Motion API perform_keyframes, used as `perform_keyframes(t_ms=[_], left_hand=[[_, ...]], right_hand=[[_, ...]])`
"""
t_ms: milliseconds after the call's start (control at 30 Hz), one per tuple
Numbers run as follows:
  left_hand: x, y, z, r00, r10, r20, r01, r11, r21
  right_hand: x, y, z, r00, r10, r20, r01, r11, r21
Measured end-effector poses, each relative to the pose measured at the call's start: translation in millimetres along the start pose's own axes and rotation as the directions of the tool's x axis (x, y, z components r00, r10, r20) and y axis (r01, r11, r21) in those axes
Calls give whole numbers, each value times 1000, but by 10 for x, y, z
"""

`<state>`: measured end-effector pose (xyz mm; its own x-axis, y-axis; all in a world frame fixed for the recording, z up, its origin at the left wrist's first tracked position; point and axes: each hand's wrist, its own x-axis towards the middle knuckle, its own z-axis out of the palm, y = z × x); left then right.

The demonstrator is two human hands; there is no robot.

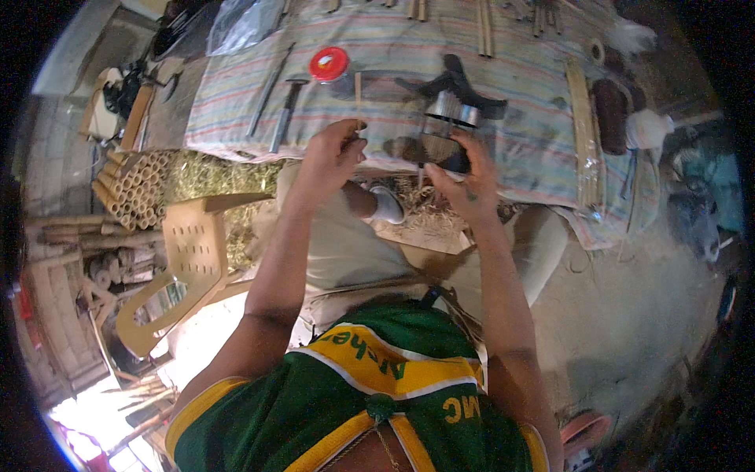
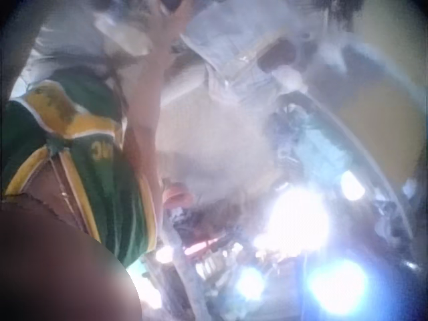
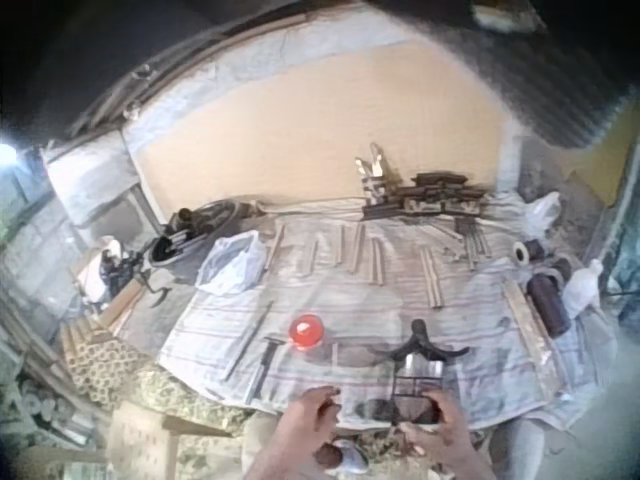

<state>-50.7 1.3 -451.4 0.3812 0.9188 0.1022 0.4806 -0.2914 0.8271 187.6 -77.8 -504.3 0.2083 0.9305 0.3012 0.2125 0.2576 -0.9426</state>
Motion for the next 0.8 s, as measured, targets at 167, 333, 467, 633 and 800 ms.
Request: perform_keyframes(t_ms=[167, 333, 467, 633, 800], left_hand=[[-62, 51, 70, 983, -83, 162, 146, 892, -427], [-217, 291, 56, 965, -41, 258, 187, 797, -574], [-278, 428, 1, 951, 4, 308, 190, 780, -597], [-330, 550, -82, 948, -12, 318, 228, 721, -655], [-351, 587, -91, 947, -33, 319, 251, 698, -671]], right_hand=[[25, 41, -23, 1000, -17, -18, 17, 1000, -10], [-1, 66, -51, 996, -89, 3, 89, 989, -118], [3, 106, -78, 997, -55, 57, 57, 998, -39], [31, 96, -41, 996, -88, 10, 88, 993, -84], [21, 27, -31, 999, -34, -9, 32, 984, -175]])
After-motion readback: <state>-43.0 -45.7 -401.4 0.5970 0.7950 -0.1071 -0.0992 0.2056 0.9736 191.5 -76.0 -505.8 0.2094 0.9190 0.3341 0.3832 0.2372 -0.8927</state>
